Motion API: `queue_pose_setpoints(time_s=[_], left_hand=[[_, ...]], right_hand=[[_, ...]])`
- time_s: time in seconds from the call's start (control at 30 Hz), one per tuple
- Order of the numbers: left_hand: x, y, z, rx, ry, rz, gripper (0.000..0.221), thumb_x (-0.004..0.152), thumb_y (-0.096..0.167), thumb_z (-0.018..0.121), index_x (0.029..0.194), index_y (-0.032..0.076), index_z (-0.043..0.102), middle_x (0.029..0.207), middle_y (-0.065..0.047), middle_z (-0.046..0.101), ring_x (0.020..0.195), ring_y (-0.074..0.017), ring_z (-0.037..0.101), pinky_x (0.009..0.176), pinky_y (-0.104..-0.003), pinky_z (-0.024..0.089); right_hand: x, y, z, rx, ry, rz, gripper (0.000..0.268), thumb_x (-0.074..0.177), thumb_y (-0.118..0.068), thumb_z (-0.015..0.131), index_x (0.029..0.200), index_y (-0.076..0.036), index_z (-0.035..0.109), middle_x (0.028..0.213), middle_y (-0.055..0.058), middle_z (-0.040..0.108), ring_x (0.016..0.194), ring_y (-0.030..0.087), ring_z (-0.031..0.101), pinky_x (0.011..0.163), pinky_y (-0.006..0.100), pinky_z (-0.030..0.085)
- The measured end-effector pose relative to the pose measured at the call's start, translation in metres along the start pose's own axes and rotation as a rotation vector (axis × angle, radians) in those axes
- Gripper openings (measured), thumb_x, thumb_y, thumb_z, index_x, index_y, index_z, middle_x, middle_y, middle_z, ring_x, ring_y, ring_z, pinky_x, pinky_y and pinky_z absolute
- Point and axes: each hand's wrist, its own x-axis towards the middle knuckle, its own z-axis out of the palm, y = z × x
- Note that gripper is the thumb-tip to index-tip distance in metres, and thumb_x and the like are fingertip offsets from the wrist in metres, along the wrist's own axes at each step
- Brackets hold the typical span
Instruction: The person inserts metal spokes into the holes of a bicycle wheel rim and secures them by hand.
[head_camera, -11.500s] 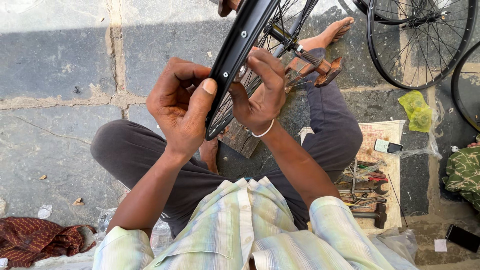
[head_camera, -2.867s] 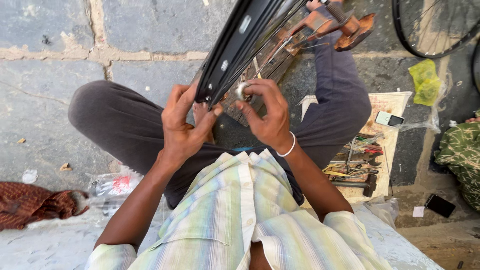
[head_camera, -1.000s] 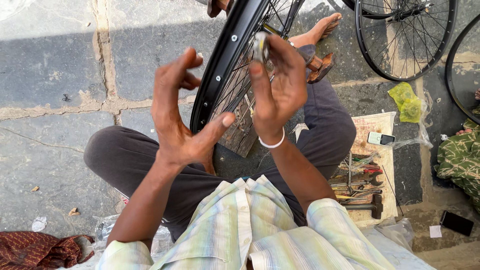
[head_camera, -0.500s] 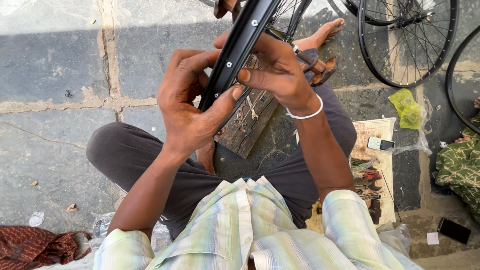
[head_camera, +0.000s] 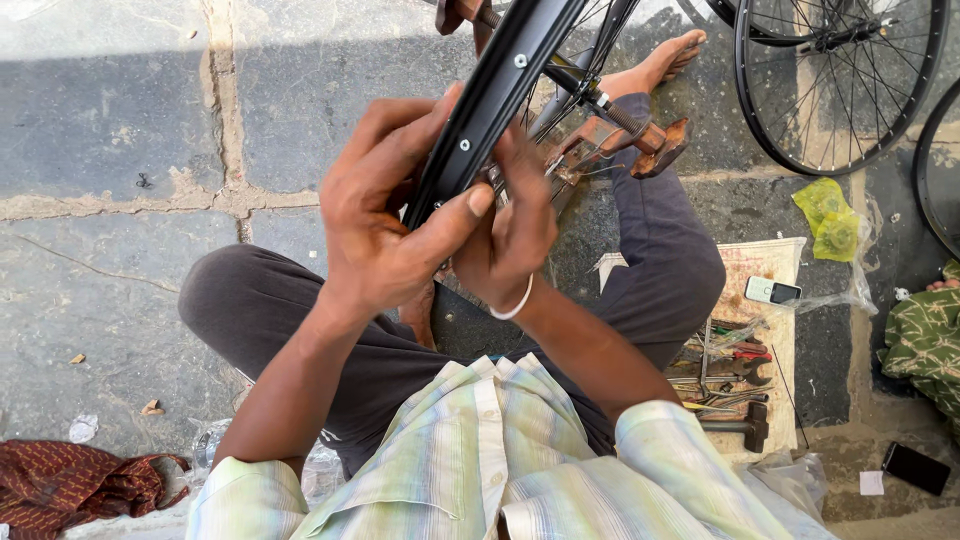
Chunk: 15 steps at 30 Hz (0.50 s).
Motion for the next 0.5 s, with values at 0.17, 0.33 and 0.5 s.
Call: queue_pose_setpoints(time_s=[0.17, 0.33, 0.5], left_hand=[[-0.003, -0.004, 0.003, -0.129, -0.047, -0.002, 0.054, 0.101, 0.02, 0.077, 0.148, 0.001, 0.058, 0.126, -0.007, 0.061, 0.095, -0.0089, 0.065, 0.08, -0.022, 0.057], [-0.01, -0.002, 0.011, -0.236, 0.059, -0.097, 0.038, 0.102, 0.013, 0.084, 0.131, -0.002, 0.065, 0.117, -0.005, 0.059, 0.082, -0.0034, 0.057, 0.067, -0.017, 0.048], [-0.01, 0.002, 0.013, -0.195, 0.116, -0.108, 0.052, 0.094, 0.013, 0.084, 0.138, -0.003, 0.062, 0.118, -0.005, 0.059, 0.072, -0.0009, 0.05, 0.058, -0.016, 0.041]], right_hand=[[0.029, 0.025, -0.031, 0.228, -0.247, -0.109, 0.03, 0.103, -0.001, 0.068, 0.131, 0.002, 0.055, 0.128, 0.022, 0.068, 0.111, 0.029, 0.075, 0.084, 0.036, 0.065], [0.083, 0.055, -0.072, 0.252, -0.788, -0.334, 0.041, 0.099, 0.002, 0.066, 0.135, 0.01, 0.048, 0.123, 0.023, 0.065, 0.108, 0.035, 0.072, 0.09, 0.04, 0.061], [0.057, 0.051, -0.029, 0.088, -0.381, -0.29, 0.031, 0.092, -0.012, 0.085, 0.107, -0.004, 0.059, 0.103, 0.012, 0.071, 0.092, 0.025, 0.075, 0.075, 0.042, 0.06]])
